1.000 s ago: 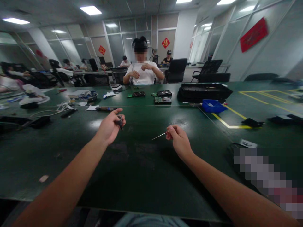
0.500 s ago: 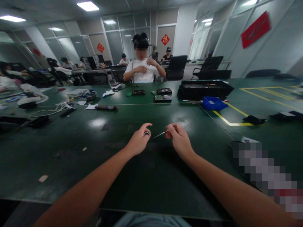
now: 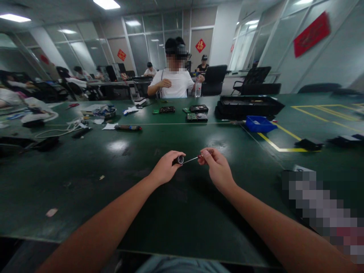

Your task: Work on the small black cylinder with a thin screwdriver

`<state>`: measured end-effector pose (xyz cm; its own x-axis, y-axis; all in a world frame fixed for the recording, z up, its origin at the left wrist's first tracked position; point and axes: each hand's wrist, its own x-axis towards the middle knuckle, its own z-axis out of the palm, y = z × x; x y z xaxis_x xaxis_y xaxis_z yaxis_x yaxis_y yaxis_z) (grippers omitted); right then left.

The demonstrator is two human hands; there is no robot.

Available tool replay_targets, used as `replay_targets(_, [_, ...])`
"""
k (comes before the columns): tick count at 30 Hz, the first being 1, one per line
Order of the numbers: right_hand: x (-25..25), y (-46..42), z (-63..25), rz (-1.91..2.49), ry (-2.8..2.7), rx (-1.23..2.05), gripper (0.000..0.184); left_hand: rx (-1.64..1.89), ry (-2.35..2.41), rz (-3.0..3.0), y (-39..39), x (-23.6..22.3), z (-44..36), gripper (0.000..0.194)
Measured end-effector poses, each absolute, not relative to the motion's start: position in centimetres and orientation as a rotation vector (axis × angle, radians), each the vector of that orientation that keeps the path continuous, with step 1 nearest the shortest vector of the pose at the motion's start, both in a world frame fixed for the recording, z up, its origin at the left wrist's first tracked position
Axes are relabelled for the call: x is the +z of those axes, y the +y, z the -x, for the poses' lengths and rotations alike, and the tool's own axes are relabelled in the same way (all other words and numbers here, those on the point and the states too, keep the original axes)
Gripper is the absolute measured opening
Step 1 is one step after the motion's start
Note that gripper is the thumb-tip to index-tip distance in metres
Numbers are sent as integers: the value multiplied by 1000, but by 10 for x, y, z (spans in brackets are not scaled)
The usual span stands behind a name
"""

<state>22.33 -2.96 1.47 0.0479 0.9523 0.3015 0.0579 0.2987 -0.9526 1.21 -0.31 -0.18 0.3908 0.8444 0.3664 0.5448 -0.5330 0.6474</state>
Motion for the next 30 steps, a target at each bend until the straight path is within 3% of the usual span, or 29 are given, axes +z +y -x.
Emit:
replay_targets(20, [15,-30,-223,1027,-1289,959,25,986,1247,-2171,-2,-3,-9,38])
replay_targets(26, [24,-33,-221,1128,-1358,857,28,971,1237,-2183,-5,1,-10,38])
replay_targets(30, [34,-40,-223,1366,-1511,623,38,969,1236,-2247,-5,1,-9,37])
